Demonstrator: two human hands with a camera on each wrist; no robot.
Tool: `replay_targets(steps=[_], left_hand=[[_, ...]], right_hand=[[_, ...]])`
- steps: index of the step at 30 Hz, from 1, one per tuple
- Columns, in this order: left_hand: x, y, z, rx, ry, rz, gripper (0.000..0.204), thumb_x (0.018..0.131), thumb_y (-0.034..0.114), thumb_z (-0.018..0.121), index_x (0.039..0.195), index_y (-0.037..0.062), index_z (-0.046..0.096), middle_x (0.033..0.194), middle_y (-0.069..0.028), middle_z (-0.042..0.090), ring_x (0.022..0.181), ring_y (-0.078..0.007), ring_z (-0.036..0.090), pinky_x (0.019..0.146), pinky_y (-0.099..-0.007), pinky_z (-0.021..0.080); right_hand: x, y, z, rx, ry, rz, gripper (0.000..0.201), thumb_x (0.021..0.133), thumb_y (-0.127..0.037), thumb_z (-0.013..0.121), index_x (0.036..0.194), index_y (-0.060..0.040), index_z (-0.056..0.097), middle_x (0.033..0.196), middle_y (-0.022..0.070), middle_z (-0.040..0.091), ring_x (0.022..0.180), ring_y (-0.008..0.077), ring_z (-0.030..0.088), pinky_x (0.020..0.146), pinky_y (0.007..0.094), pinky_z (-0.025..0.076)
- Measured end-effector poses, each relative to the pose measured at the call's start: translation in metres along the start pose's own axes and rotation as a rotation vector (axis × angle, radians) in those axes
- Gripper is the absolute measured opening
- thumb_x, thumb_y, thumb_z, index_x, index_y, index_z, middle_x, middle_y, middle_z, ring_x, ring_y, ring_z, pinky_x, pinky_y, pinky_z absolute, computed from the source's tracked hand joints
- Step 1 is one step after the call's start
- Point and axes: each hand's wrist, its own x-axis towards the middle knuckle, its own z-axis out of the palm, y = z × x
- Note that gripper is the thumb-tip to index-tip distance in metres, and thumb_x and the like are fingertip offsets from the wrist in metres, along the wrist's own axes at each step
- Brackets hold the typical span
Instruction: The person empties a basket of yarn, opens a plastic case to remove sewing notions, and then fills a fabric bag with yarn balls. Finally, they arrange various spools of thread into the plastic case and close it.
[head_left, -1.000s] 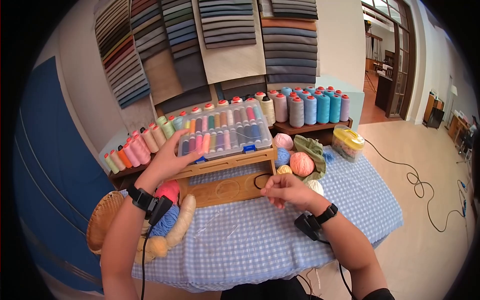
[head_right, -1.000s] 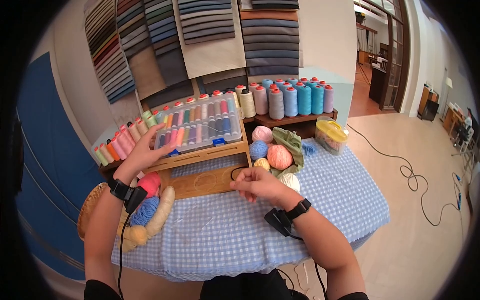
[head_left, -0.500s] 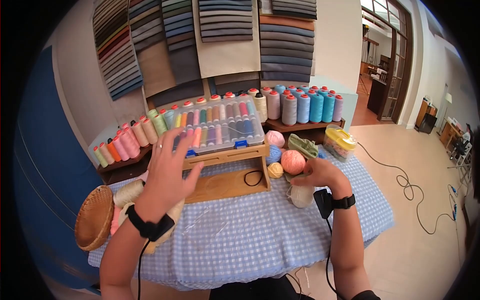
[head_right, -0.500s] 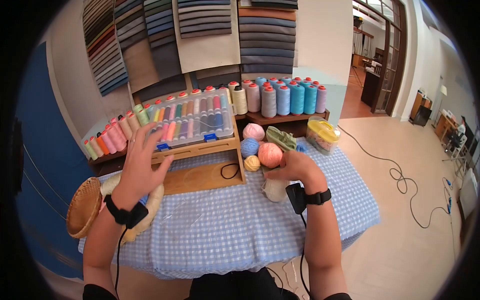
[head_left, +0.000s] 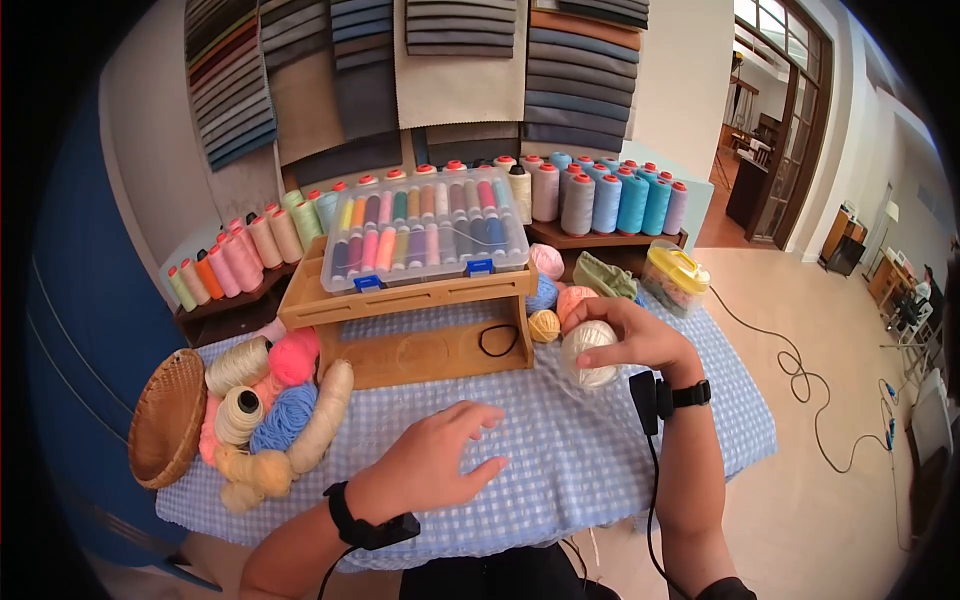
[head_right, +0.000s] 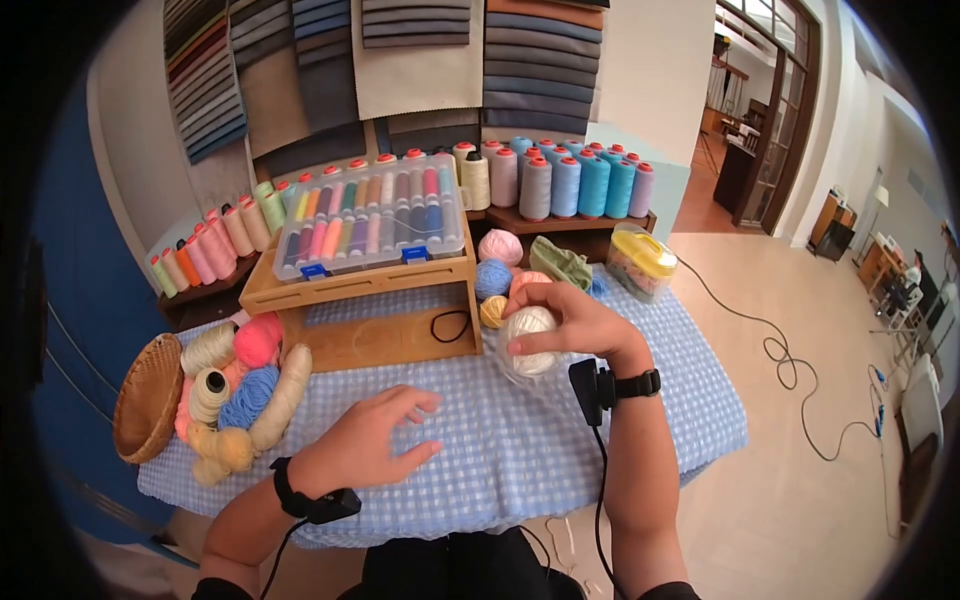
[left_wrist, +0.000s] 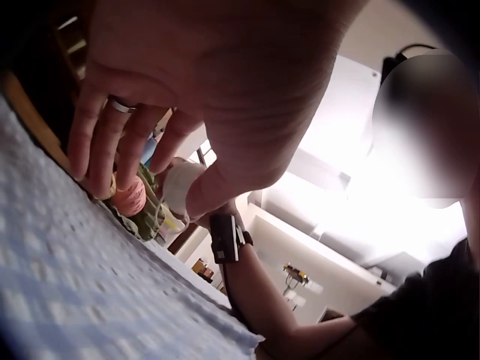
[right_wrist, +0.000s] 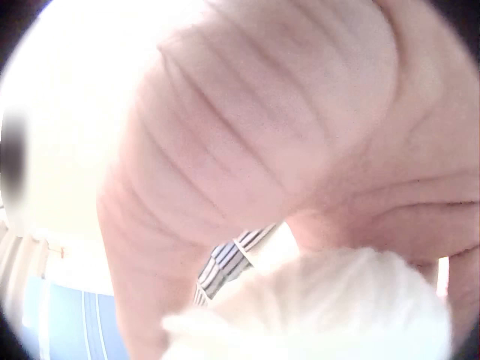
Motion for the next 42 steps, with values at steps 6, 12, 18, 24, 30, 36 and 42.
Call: replay_targets(steps=[6, 12, 18, 24, 30, 36, 42], left_hand=[[0.016, -0.040, 0.007, -1.078, -0.124, -0.274, 0.058, 0.105, 0.034, 0.058, 0.150, 0.0037, 0.036, 0.135, -0.0184, 0.058, 0.116, -0.0307, 0.065, 0.097, -0.0439, 0.054], [0.021, -0.066, 0.016, -1.305, -0.143, -0.175, 0.060, 0.105, 0.037, 0.056, 0.151, 0.0045, 0.036, 0.143, -0.0172, 0.053, 0.126, -0.0296, 0.059, 0.100, -0.0451, 0.052], [0.017, -0.080, 0.010, -1.498, 0.055, -0.225, 0.050, 0.102, 0.026, 0.058, 0.143, 0.0005, 0.047, 0.136, -0.0140, 0.059, 0.121, -0.0251, 0.062, 0.098, -0.0436, 0.054], [0.012, -0.080, -0.002, -1.726, 0.070, -0.159, 0.058, 0.097, 0.028, 0.056, 0.144, -0.0036, 0.046, 0.136, -0.0202, 0.060, 0.122, -0.0333, 0.061, 0.102, -0.0459, 0.051], [0.013, -0.082, 0.001, -1.612, 0.190, -0.265, 0.062, 0.097, 0.040, 0.058, 0.145, 0.0021, 0.047, 0.139, -0.0257, 0.057, 0.111, -0.0348, 0.065, 0.095, -0.0452, 0.053], [0.011, -0.087, -0.008, -1.704, 0.242, -0.251, 0.059, 0.098, 0.045, 0.059, 0.141, 0.0062, 0.051, 0.138, -0.0279, 0.057, 0.100, -0.0300, 0.067, 0.078, -0.0383, 0.054], [0.012, -0.092, -0.012, -1.707, 0.300, -0.209, 0.056, 0.097, 0.044, 0.058, 0.136, 0.0045, 0.054, 0.130, -0.0251, 0.063, 0.094, -0.0278, 0.068, 0.074, -0.0366, 0.053]], right_hand=[[0.024, 0.005, 0.048, 0.338, -0.004, 0.025, 0.040, 0.091, -0.023, 0.079, 0.121, -0.0027, 0.063, 0.115, 0.0041, 0.066, 0.107, 0.0133, 0.063, 0.094, 0.0280, 0.050], [0.040, 0.015, 0.097, 0.335, -0.138, 0.017, 0.076, 0.072, -0.016, 0.095, 0.134, -0.0038, 0.052, 0.119, 0.0036, 0.064, 0.112, 0.0139, 0.062, 0.096, 0.0306, 0.053], [0.041, 0.011, 0.121, 0.067, 0.022, -0.146, 0.084, 0.069, -0.014, 0.095, 0.140, -0.0064, 0.050, 0.133, 0.0065, 0.057, 0.123, 0.0210, 0.059, 0.099, 0.0376, 0.055], [0.041, 0.017, 0.120, -0.042, 0.114, -0.116, 0.061, 0.077, -0.014, 0.090, 0.128, -0.0061, 0.058, 0.114, 0.0039, 0.064, 0.100, 0.0139, 0.064, 0.077, 0.0288, 0.056], [0.041, 0.020, 0.114, 0.357, -0.150, 0.144, 0.013, 0.092, -0.008, 0.077, 0.098, 0.0001, 0.070, 0.080, -0.0003, 0.069, 0.069, 0.0051, 0.063, 0.063, 0.0194, 0.050], [0.037, 0.016, 0.093, 0.428, -0.135, 0.145, 0.003, 0.094, -0.004, 0.067, 0.094, -0.0012, 0.067, 0.086, 0.0028, 0.069, 0.075, 0.0079, 0.063, 0.066, 0.0234, 0.052], [0.040, 0.026, 0.083, 0.801, -0.021, -0.089, 0.012, 0.088, -0.016, 0.056, 0.094, -0.0067, 0.060, 0.096, 0.0135, 0.068, 0.095, 0.0251, 0.063, 0.091, 0.0384, 0.047]])
